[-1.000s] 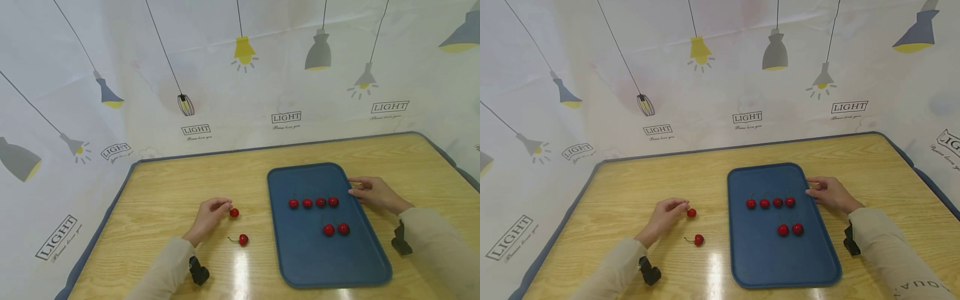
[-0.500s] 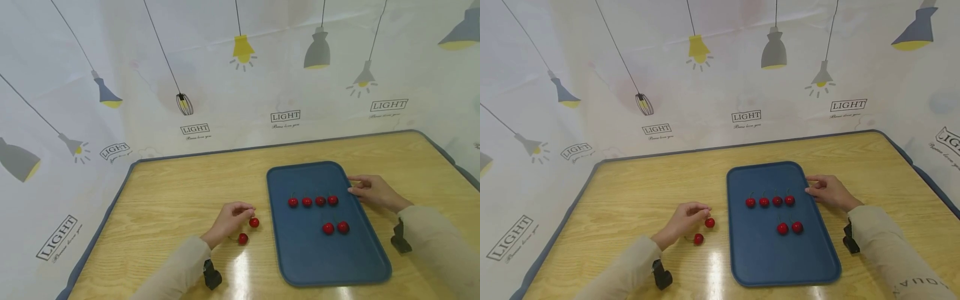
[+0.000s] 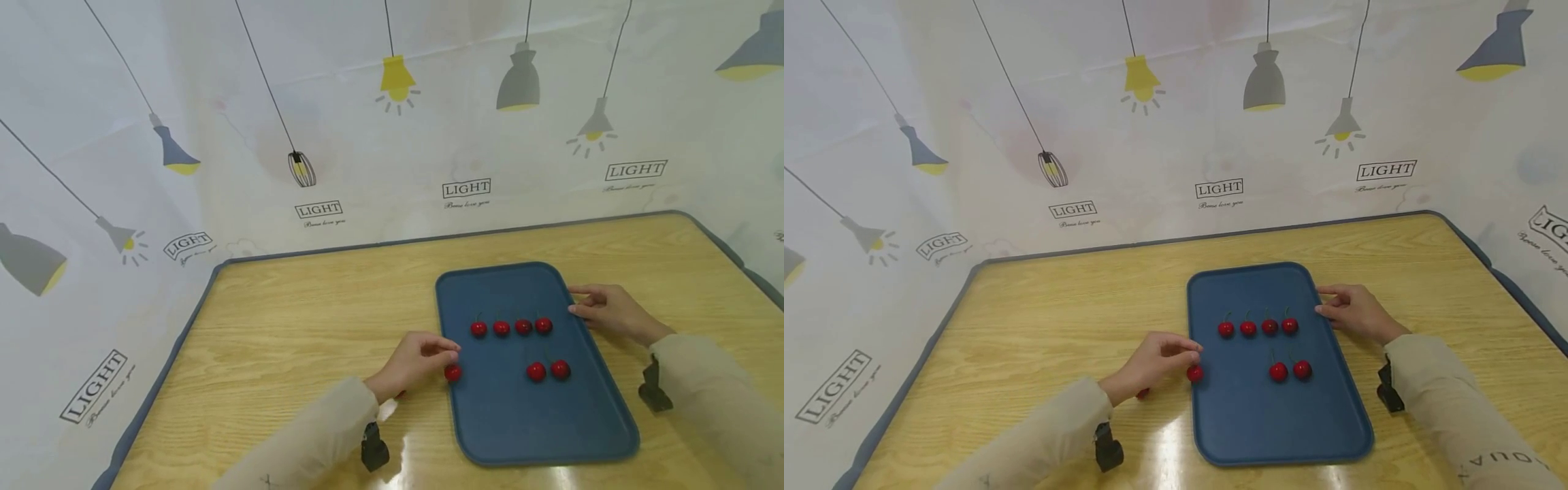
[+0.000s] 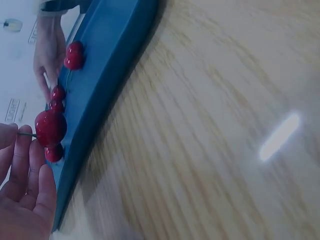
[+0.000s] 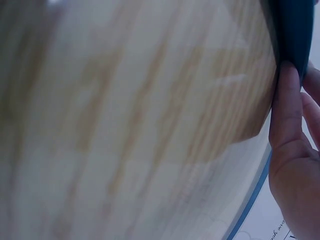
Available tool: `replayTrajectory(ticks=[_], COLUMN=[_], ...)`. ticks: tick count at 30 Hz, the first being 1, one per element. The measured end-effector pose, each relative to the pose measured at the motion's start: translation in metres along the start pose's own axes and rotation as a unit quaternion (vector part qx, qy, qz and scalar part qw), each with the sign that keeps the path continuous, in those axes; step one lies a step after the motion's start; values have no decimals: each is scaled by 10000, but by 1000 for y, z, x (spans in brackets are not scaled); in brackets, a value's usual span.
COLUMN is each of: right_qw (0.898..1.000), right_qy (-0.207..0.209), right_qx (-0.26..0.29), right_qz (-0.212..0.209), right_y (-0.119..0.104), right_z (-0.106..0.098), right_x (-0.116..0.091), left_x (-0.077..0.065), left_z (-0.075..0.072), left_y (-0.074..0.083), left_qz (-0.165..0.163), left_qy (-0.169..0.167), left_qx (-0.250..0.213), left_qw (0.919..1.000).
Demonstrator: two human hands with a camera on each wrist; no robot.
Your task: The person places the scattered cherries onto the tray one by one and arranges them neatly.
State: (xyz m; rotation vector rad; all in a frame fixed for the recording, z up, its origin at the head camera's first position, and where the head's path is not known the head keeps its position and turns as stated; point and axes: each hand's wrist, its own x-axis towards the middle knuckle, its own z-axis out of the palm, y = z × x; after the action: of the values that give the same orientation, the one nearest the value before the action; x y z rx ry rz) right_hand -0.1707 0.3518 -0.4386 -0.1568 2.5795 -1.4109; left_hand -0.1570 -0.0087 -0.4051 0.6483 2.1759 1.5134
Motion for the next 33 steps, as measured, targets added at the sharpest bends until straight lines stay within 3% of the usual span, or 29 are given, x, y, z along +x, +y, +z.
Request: replayTrajectory(ticks=[8,16,22,27,33], right_qw=[10000,10000,10000,10000,10000], right_qy=[-36,-16,0,-7,-11], right_qx=[39,-34,-32,10,23], right_qz=[40,18,0,20,15], right_y=[2,3,3,4,4], right_z=[0,0,-1,-1,0], right_x=[1,1,1,1,2], left_x=[6,25,37,44,47], left_z=[21,41,53,61,67], left_y=[13,-4,-2,-2,-4], left_qz=[-220,-478,-487,-659,-637], left_qy=[-37,140,84,232,348], left_qx=[37,82,404,399,531], left_qw=[9997,9987,9980,9968,9959])
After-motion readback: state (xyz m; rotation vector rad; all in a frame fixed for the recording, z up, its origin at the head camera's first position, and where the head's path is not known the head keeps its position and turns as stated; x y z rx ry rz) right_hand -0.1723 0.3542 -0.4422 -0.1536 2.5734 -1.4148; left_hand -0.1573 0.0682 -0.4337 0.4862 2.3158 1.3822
